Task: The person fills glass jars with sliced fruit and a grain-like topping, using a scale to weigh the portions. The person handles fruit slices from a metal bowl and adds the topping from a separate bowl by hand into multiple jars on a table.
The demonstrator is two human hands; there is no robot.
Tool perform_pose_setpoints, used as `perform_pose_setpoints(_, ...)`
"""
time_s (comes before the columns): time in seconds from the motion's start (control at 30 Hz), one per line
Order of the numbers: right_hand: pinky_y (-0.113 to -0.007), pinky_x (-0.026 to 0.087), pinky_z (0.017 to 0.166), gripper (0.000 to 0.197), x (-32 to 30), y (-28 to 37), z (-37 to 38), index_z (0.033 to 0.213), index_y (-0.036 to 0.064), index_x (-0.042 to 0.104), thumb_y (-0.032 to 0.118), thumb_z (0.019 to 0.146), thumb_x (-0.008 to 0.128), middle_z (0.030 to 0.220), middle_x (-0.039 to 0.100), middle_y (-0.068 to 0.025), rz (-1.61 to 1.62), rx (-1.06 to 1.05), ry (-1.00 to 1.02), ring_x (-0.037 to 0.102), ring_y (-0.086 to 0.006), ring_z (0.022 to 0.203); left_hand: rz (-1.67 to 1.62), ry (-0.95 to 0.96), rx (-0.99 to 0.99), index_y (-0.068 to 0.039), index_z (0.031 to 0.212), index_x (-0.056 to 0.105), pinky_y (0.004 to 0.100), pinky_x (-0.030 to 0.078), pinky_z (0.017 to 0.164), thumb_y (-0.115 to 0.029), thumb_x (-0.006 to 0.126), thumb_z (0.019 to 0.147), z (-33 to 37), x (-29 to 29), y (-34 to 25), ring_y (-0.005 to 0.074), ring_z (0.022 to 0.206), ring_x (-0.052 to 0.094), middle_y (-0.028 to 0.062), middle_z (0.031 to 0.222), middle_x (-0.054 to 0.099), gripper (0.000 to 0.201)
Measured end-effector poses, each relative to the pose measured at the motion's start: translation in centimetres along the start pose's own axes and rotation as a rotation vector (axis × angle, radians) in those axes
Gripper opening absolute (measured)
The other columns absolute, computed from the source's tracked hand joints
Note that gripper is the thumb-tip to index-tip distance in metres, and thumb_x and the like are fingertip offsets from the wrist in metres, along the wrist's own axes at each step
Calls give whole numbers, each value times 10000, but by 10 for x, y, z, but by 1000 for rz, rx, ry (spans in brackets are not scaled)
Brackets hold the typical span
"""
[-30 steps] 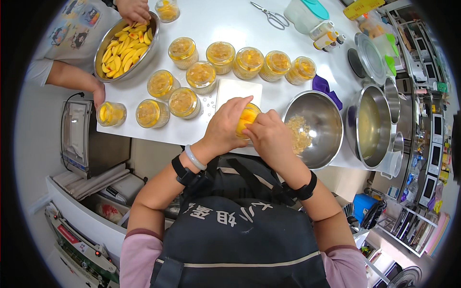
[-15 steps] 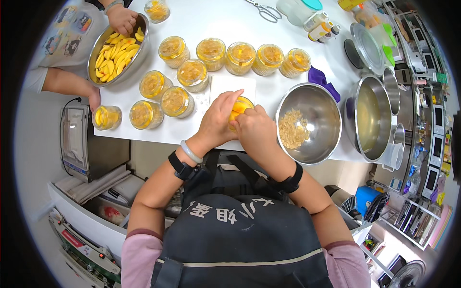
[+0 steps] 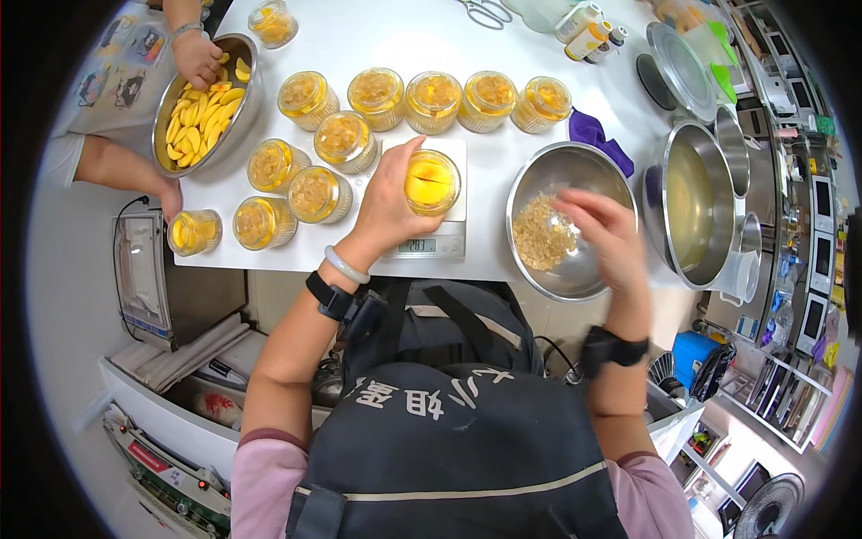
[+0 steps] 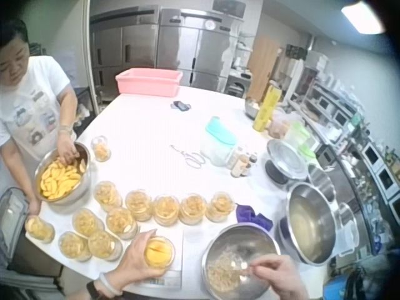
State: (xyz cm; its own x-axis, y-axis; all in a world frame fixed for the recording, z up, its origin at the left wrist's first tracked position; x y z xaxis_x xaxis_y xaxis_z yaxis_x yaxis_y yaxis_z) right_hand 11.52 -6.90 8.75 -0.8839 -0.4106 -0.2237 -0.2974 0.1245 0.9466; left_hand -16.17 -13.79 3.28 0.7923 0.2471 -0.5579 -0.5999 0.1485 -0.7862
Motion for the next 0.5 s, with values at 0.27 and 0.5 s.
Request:
perform_pose_setpoints(0.27,-281,505,709,353,-198,-130,-109,1071,9,631,207,794,722,981,641,-160,-1083,352,-98,642,-187,828,-3,91,-20,-37,1344,382,376,413,1004,-180,834,527,3,10,9,305,1155,506,167,1228,504,944)
perform_pose_setpoints(0.5,-337,517,742,408,-48,-47,-29,1127,0,612,228,803,710,970,658,-181,-628,61,-98,651,-255,848,-76,131,-85,-33,1372,337,380,365,1061,-177,846,542,-4,11,24,297,1217,467,176,1288,466,984)
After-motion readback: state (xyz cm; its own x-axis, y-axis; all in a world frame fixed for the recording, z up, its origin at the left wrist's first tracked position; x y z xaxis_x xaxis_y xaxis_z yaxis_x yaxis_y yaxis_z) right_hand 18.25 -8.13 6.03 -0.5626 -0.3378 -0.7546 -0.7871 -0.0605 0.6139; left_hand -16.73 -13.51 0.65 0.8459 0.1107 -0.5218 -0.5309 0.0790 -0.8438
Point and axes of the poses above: each hand's wrist, its own z-axis towards the middle knuckle, its own x-axis out of the palm, y = z × x, the point moved 5 cm from there along z, towards the middle knuckle
